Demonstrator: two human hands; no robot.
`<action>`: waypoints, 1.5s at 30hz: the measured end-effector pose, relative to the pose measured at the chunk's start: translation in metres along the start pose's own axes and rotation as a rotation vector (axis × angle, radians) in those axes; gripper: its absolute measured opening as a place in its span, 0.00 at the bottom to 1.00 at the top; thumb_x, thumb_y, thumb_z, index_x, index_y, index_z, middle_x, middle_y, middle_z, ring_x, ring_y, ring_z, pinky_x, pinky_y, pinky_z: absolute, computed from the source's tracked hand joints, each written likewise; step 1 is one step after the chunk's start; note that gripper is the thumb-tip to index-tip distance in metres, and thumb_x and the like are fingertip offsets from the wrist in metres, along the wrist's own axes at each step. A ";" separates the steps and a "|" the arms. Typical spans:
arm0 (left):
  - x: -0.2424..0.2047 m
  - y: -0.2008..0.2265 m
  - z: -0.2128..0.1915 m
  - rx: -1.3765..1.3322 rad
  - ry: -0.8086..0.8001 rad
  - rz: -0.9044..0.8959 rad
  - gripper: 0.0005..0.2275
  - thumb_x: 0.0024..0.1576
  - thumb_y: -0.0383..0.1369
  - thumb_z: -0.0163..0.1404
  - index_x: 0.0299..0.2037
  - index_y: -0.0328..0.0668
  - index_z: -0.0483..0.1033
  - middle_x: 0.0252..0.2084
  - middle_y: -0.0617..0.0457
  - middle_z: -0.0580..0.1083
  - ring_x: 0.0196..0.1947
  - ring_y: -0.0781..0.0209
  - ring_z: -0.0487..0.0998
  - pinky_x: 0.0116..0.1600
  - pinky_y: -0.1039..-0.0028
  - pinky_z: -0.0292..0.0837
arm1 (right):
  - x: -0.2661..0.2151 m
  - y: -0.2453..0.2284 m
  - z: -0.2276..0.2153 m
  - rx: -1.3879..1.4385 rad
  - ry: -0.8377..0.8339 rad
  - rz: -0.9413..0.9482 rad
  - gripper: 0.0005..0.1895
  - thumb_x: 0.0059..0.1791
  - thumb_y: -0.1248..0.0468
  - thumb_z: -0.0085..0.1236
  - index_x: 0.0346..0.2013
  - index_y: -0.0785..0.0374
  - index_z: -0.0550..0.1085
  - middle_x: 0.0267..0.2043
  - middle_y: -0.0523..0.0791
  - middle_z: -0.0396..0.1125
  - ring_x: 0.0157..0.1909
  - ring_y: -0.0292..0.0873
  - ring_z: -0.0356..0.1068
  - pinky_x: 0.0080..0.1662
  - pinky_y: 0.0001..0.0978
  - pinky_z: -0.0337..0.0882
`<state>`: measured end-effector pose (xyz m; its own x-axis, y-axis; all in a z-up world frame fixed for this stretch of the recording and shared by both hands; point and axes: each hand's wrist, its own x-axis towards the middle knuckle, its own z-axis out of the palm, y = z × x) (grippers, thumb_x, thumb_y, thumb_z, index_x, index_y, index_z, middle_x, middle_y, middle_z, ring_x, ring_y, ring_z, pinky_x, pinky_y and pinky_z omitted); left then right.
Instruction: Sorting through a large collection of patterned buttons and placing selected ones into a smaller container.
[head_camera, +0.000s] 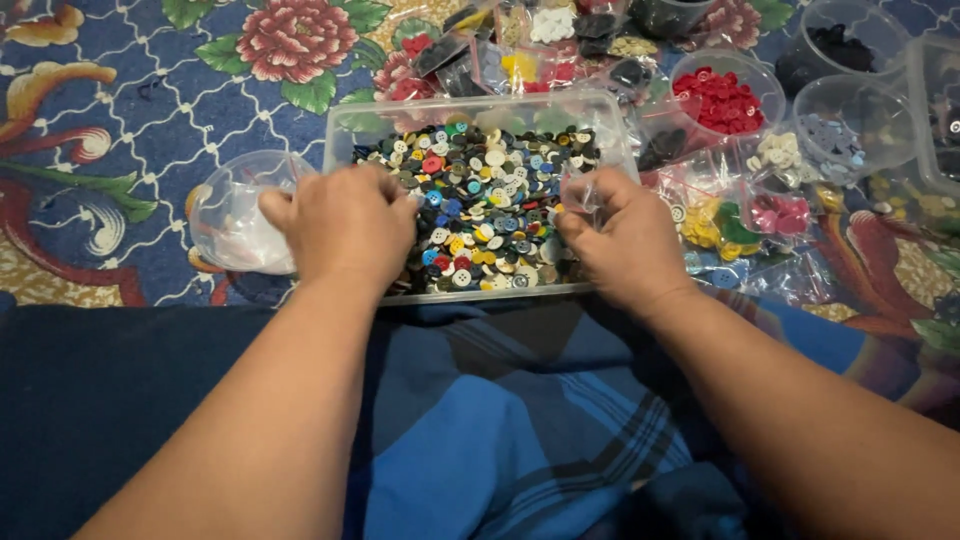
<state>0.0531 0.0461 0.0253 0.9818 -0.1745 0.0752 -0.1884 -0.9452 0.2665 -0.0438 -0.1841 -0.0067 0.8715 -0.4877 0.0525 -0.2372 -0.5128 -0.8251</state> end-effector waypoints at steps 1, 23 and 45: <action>-0.003 0.010 -0.003 0.000 0.003 -0.002 0.05 0.55 0.40 0.55 0.33 0.63 0.86 0.38 0.49 0.82 0.50 0.40 0.77 0.60 0.48 0.53 | 0.001 0.002 0.000 0.001 -0.001 -0.003 0.12 0.43 0.61 0.65 0.41 0.49 0.81 0.28 0.43 0.75 0.30 0.38 0.73 0.36 0.29 0.71; -0.024 0.072 0.005 -0.334 -0.094 0.071 0.10 0.57 0.41 0.48 0.38 0.66 0.85 0.37 0.57 0.82 0.49 0.46 0.79 0.54 0.53 0.59 | 0.005 0.018 0.003 -0.157 -0.005 -0.119 0.12 0.44 0.54 0.69 0.41 0.46 0.80 0.33 0.42 0.76 0.42 0.46 0.76 0.44 0.40 0.73; 0.053 0.061 0.105 0.155 0.130 0.391 0.11 0.59 0.32 0.44 0.35 0.48 0.82 0.37 0.49 0.73 0.50 0.44 0.64 0.56 0.46 0.47 | -0.003 0.009 -0.003 0.053 0.007 -0.071 0.07 0.44 0.61 0.70 0.34 0.50 0.79 0.28 0.40 0.76 0.33 0.36 0.75 0.39 0.28 0.74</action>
<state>0.0963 -0.0496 -0.0553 0.8242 -0.5004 0.2651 -0.5295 -0.8470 0.0473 -0.0497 -0.1893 -0.0130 0.8821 -0.4567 0.1155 -0.1519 -0.5078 -0.8480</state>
